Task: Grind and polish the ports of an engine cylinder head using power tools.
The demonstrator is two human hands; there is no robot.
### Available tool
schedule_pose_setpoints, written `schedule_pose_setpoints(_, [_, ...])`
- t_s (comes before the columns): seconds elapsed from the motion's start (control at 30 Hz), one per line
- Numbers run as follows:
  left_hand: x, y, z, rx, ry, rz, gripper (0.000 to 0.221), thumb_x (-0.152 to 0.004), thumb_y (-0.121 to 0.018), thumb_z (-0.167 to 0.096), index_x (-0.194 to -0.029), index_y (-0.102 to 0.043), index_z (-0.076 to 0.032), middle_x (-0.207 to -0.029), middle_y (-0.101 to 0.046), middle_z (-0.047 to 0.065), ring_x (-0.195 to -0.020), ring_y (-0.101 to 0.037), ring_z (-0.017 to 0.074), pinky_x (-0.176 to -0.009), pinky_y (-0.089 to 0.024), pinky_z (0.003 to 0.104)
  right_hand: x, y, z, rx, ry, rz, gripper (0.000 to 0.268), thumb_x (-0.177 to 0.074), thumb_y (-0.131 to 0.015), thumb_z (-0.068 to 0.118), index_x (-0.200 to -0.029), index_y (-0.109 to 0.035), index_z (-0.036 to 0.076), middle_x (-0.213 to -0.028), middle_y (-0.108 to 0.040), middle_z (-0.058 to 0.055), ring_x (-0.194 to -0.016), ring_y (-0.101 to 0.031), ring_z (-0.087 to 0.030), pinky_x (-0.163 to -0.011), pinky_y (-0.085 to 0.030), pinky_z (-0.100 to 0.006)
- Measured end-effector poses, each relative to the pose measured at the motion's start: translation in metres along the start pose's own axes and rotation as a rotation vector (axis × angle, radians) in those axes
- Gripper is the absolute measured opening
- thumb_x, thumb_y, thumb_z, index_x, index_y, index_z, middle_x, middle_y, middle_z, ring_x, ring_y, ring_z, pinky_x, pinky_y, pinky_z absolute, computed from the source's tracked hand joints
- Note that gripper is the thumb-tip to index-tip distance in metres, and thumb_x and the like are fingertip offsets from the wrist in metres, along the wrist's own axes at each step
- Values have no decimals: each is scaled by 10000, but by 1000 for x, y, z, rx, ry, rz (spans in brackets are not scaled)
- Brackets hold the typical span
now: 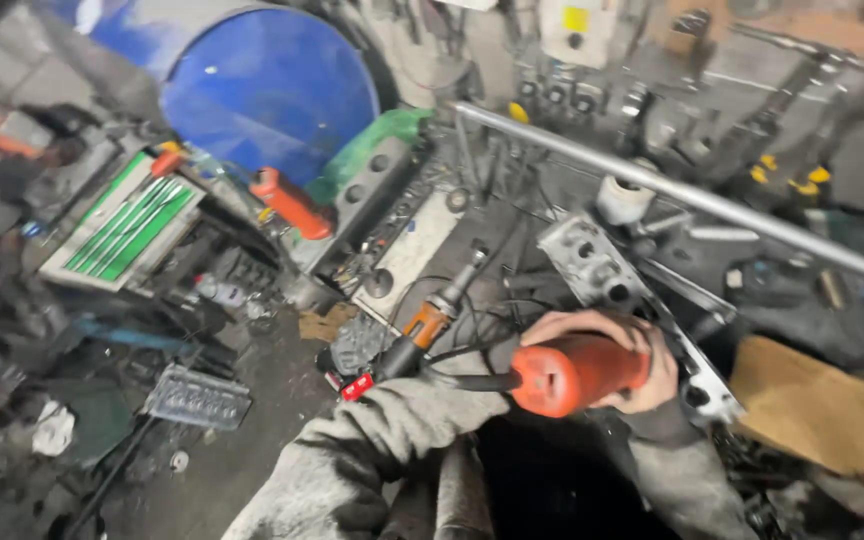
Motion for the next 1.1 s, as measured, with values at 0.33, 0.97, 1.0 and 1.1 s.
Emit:
schedule_pose_setpoints(0.33, [25,-40,52,494,-7,-88,1032,-532,-992,-291,-1340,-352,-248,-927,-661,145,-708,-672,273,-657,-603,407,36,16,-55,-2,-348,142,770,-679,-790,540,-1238,-609,42,-1167,-677,-102,-1073,-697,-276,-945,-554,-413])
schedule_pose_setpoints(0.97, [-43,13,-9,55,375,865,604,-673,-942,-129,-1188,-645,-23,-1160,-707,128,-1129,-682,214,-1098,-516,427,46,-19,-49,145,66,-219,873,-830,-648,743,-1327,-595,28,-1332,-656,-165,-1234,-665,-386,-1074,-540,-498])
schedule_pose_setpoints(1.0, [-40,13,-7,60,382,870,604,-673,-942,-129,-1188,-645,-23,-1160,-707,128,-1129,-682,214,-1098,-516,427,41,-15,-36,150,60,-225,873,-830,-648,743,-1327,-595,28,-1332,-656,-165,-1234,-665,-386,-1074,-540,-498])
schedule_pose_setpoints(1.1, [-40,16,0,94,417,810,581,-705,-928,-130,-1204,-647,-29,-1168,-712,121,-1111,-688,212,-1032,-534,411,29,-13,-28,188,-278,-24,943,-803,-666,731,-1392,-554,3,-1380,-592,-208,-1296,-547,-442,-1090,-478,-533])
Point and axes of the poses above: each hand's wrist, its own x-axis away from the middle knuckle, its own y-axis out of the back of the hand, z = x × y, the point moved 4 cm from there along -x, towards the middle knuckle
